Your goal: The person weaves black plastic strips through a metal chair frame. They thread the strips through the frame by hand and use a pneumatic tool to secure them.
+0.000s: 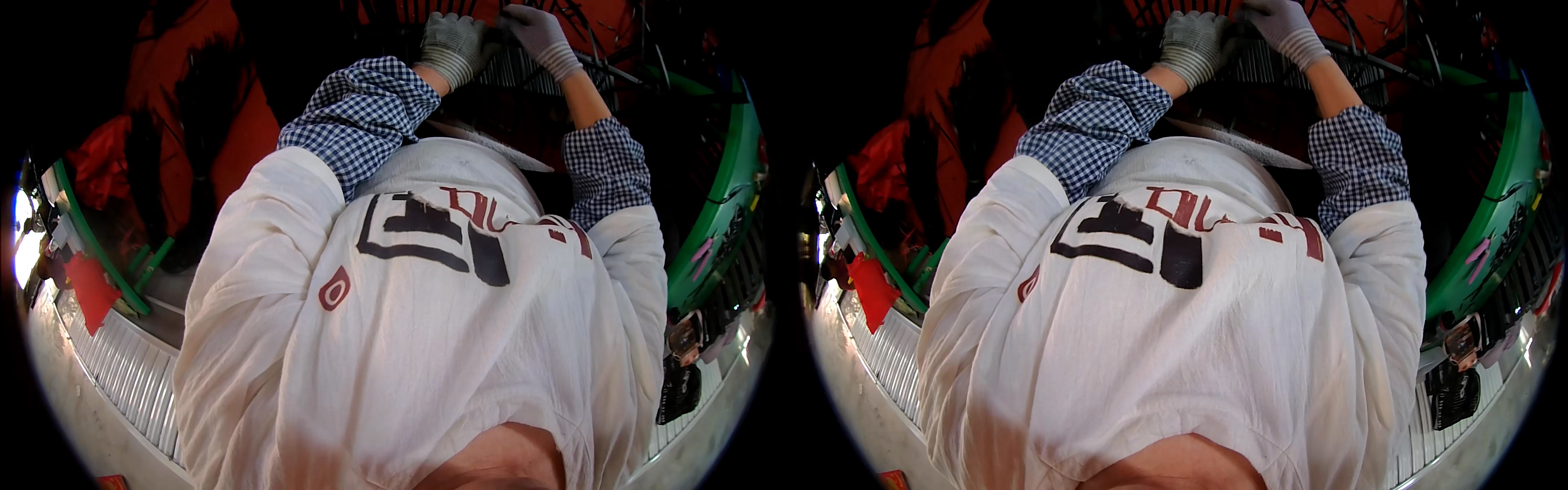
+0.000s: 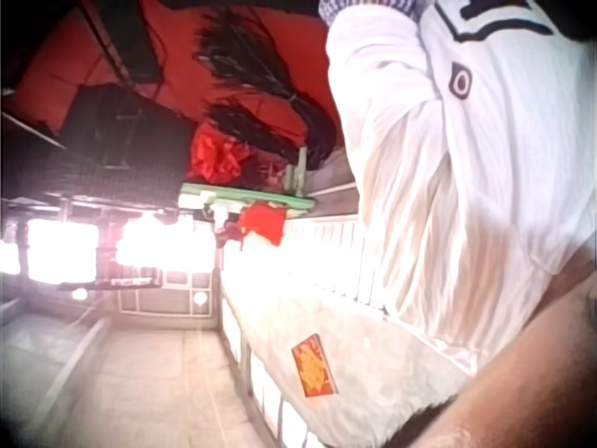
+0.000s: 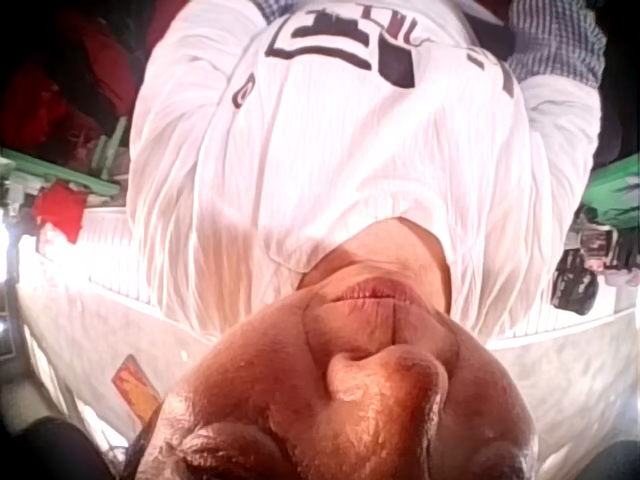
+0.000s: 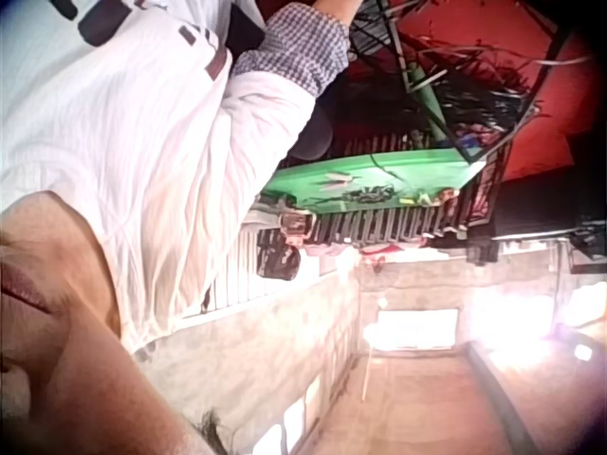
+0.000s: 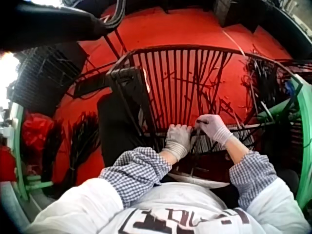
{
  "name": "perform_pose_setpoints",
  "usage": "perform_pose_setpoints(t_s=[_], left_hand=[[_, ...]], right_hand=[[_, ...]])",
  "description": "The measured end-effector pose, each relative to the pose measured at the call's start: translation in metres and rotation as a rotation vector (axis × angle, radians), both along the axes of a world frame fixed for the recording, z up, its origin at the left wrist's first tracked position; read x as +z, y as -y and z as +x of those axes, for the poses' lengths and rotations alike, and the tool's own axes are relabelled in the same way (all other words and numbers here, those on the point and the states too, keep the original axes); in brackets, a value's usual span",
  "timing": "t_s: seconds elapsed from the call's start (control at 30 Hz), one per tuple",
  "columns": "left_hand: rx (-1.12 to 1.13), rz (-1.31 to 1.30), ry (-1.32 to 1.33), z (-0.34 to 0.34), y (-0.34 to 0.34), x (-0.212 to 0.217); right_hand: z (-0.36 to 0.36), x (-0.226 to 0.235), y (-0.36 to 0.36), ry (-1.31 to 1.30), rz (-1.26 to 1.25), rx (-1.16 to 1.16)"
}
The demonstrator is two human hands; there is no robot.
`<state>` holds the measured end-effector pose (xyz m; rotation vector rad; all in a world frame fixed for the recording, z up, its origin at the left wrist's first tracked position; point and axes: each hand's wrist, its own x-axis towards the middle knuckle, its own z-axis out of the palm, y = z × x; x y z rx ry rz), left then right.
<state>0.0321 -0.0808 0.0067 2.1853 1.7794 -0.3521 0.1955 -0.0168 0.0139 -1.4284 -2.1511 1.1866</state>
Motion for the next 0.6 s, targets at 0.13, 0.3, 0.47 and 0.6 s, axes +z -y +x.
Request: perform_pose_setpoints(t_s=[0.13,0.3,0.47,0.6], left_hand=[[-0.008,0.279,0.08,0.0,0.01,-0.035],[0.164,0.35,0.222,-0.006,0.02,-0.012],[-0.019,0.321,0.459,0.02,0.005,-0.013],[0.011,0.441,0.395,0.012,0.006,-0.031]], right_hand=[[-0.003,-0.025,-0.033,0.227,-0.11,-0.033],[-0.027,-0.037,-0.053,0.416,-0.507,0.02],[0.012,-0.145,-0.077,0.917,0.374,1.009],[-0.018,-0.086,-0.063,0.917,0.264,0.607]])
